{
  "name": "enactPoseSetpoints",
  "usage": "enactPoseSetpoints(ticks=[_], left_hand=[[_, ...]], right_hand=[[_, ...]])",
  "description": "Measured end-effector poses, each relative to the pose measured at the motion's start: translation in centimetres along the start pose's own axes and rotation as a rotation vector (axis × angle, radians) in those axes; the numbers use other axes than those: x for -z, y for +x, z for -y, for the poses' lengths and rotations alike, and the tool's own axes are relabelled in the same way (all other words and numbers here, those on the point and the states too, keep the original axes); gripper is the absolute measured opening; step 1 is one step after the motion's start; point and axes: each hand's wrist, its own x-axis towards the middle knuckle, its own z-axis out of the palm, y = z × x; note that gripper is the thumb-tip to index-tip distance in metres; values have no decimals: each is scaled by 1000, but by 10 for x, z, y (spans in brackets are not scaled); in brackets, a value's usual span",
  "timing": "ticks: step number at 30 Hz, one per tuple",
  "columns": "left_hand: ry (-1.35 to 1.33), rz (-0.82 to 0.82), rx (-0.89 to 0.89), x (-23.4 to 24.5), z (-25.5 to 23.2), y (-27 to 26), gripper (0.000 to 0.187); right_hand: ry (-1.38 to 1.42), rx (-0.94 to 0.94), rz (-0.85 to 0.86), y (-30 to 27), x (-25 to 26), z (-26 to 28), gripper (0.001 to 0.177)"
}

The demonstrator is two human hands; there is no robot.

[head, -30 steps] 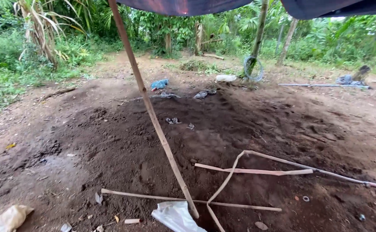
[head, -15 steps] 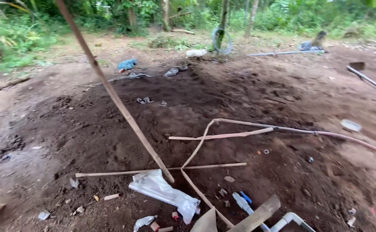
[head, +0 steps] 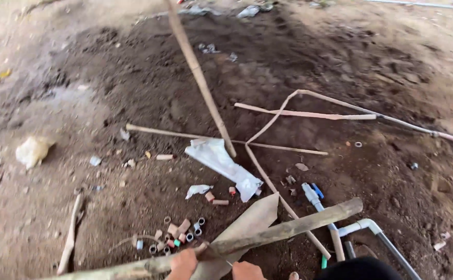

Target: The person is sawing a bamboo pole using a small saw blade and occasionally picking up small bamboo fragments from the ground.

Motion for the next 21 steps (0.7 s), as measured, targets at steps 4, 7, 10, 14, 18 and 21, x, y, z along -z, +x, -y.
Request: enactPoseSetpoints(ticks=[4, 7, 10, 14, 18, 21], left_hand=[[-135, -3, 69, -3, -10, 26, 43], [-22, -1, -14, 4, -16, 21, 39], [-130, -17, 17, 1, -11, 21, 40], [-71, -55, -27, 4, -14, 14, 36], [-50, 24, -20, 13, -19, 7, 35], [-20, -21, -32, -7, -15, 32, 38]], right_hand=[[70, -47, -257, -6, -1, 13, 45], [4, 73, -341, 8, 13, 37, 40], [-15, 43, -397, 6, 11, 54, 38], [-209, 41, -449, -22, -2, 17, 31], [-90, -116, -397, -90, 24, 17, 35], [48, -81, -453, -93, 45, 27, 39]])
